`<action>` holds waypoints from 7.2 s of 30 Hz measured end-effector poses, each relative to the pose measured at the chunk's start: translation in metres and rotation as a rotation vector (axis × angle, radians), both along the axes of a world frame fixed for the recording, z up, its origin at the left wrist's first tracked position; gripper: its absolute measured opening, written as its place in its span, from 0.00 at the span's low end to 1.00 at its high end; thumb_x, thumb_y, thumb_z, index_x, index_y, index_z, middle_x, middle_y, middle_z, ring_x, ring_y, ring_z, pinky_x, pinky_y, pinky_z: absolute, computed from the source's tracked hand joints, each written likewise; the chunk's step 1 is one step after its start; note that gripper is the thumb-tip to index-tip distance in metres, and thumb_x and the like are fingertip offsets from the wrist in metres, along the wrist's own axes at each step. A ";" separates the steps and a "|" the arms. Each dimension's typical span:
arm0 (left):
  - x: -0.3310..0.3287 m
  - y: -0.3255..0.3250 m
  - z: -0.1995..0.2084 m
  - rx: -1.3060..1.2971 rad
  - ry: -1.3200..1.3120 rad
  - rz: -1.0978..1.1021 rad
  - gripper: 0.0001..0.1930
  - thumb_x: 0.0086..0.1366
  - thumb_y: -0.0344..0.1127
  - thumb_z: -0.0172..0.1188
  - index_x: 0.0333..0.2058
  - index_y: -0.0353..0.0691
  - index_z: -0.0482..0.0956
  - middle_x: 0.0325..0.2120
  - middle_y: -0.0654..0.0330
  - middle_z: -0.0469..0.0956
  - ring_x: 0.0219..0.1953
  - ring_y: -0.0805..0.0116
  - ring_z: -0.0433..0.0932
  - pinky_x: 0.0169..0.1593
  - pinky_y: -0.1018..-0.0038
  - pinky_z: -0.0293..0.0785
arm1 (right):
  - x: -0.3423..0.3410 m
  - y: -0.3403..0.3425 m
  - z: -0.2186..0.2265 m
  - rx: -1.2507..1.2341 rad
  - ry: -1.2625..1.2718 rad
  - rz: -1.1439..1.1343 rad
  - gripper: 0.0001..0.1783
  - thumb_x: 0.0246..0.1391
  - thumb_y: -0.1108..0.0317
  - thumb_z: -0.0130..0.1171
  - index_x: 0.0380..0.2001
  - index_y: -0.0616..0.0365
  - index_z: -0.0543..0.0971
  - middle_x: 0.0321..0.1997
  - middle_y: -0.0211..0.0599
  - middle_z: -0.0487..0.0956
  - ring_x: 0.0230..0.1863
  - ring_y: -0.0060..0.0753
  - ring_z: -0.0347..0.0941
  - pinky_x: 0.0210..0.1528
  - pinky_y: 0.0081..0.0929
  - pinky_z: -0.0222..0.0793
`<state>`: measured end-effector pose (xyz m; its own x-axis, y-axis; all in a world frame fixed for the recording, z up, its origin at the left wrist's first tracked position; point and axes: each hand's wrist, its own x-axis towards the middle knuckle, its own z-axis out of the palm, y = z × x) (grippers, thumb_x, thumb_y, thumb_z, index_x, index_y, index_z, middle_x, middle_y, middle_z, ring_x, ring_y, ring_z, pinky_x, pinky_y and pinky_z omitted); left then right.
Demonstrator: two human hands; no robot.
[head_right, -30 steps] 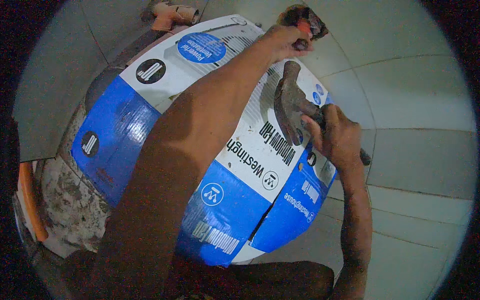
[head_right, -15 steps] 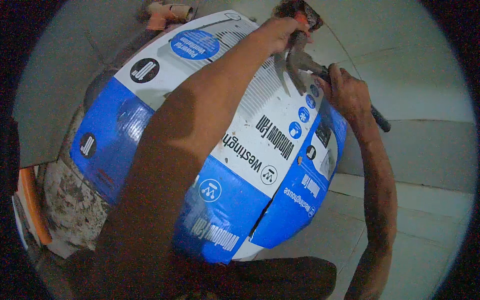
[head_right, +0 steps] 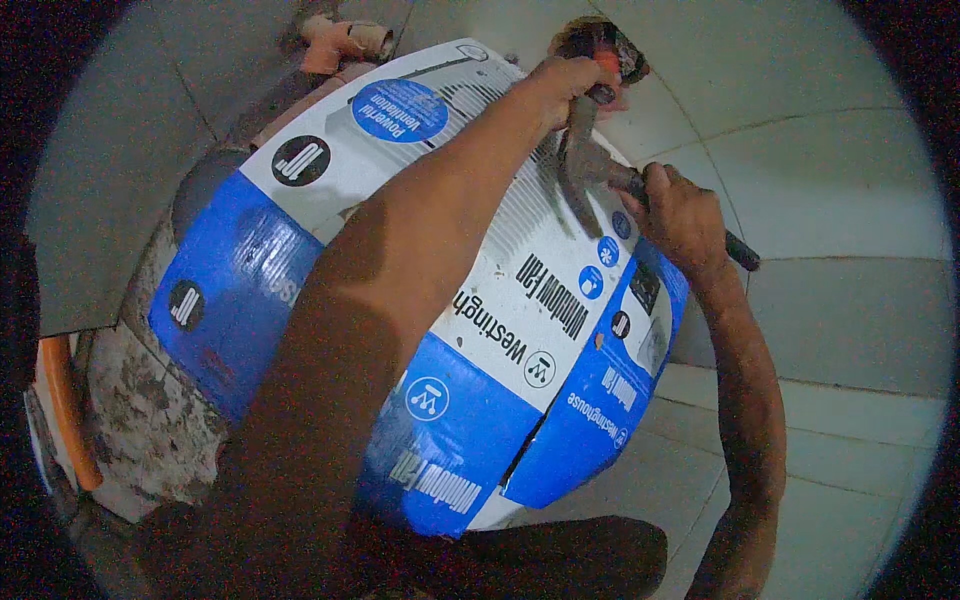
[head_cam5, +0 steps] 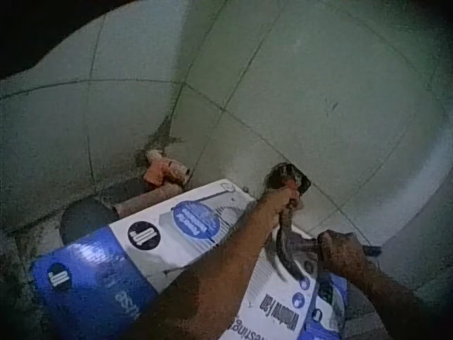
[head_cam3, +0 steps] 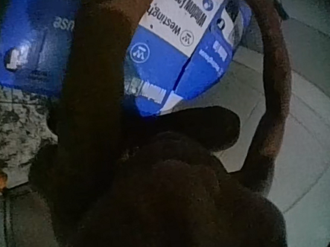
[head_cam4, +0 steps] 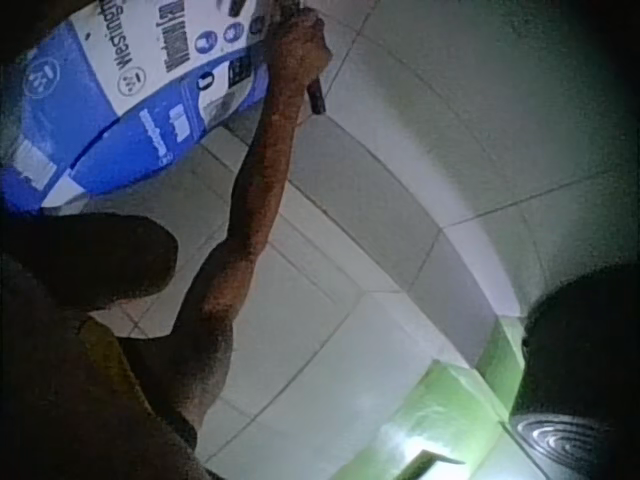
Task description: Chisel a hole in the floor/wall and fit a PVC pipe into it.
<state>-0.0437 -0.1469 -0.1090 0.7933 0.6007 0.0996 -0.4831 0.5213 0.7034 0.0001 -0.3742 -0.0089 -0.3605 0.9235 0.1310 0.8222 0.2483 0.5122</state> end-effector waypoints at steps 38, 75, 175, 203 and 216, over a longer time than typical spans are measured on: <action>0.032 -0.094 0.046 0.091 0.371 0.091 0.18 0.52 0.24 0.65 0.42 0.33 0.71 0.32 0.52 0.77 0.28 0.58 0.80 0.32 0.62 0.79 | 0.045 -0.096 -0.019 0.000 0.256 -0.332 0.25 0.54 0.46 0.57 0.29 0.60 0.69 0.21 0.46 0.77 0.18 0.48 0.75 0.19 0.41 0.69; 0.065 -0.056 0.049 -0.446 -0.310 -0.060 0.16 0.53 0.22 0.57 0.43 0.32 0.76 0.36 0.51 0.79 0.41 0.56 0.78 0.45 0.65 0.76 | 0.090 -0.043 0.016 0.006 0.030 -0.210 0.22 0.54 0.48 0.58 0.30 0.58 0.69 0.25 0.44 0.77 0.22 0.47 0.76 0.23 0.40 0.70; 0.057 -0.192 0.282 1.015 0.931 0.020 0.11 0.51 0.36 0.61 0.28 0.32 0.78 0.23 0.52 0.78 0.21 0.64 0.77 0.28 0.67 0.74 | 0.135 -0.225 0.156 -0.003 0.380 -0.362 0.27 0.54 0.41 0.53 0.27 0.59 0.74 0.21 0.43 0.77 0.19 0.46 0.75 0.19 0.40 0.69; 0.236 -0.232 0.290 1.834 1.096 0.410 0.22 0.52 0.40 0.59 0.43 0.32 0.74 0.39 0.42 0.78 0.43 0.46 0.77 0.49 0.59 0.73 | 0.260 -0.273 0.172 0.097 0.445 -0.337 0.24 0.51 0.44 0.57 0.27 0.57 0.75 0.23 0.42 0.76 0.19 0.42 0.75 0.19 0.37 0.70; -0.041 -0.300 0.275 1.534 0.715 0.198 0.21 0.58 0.22 0.53 0.52 0.36 0.66 0.42 0.45 0.71 0.45 0.49 0.73 0.48 0.64 0.70 | 0.180 -0.245 0.207 -0.117 0.661 -0.235 0.22 0.50 0.50 0.60 0.27 0.61 0.75 0.30 0.46 0.75 0.35 0.49 0.73 0.37 0.41 0.69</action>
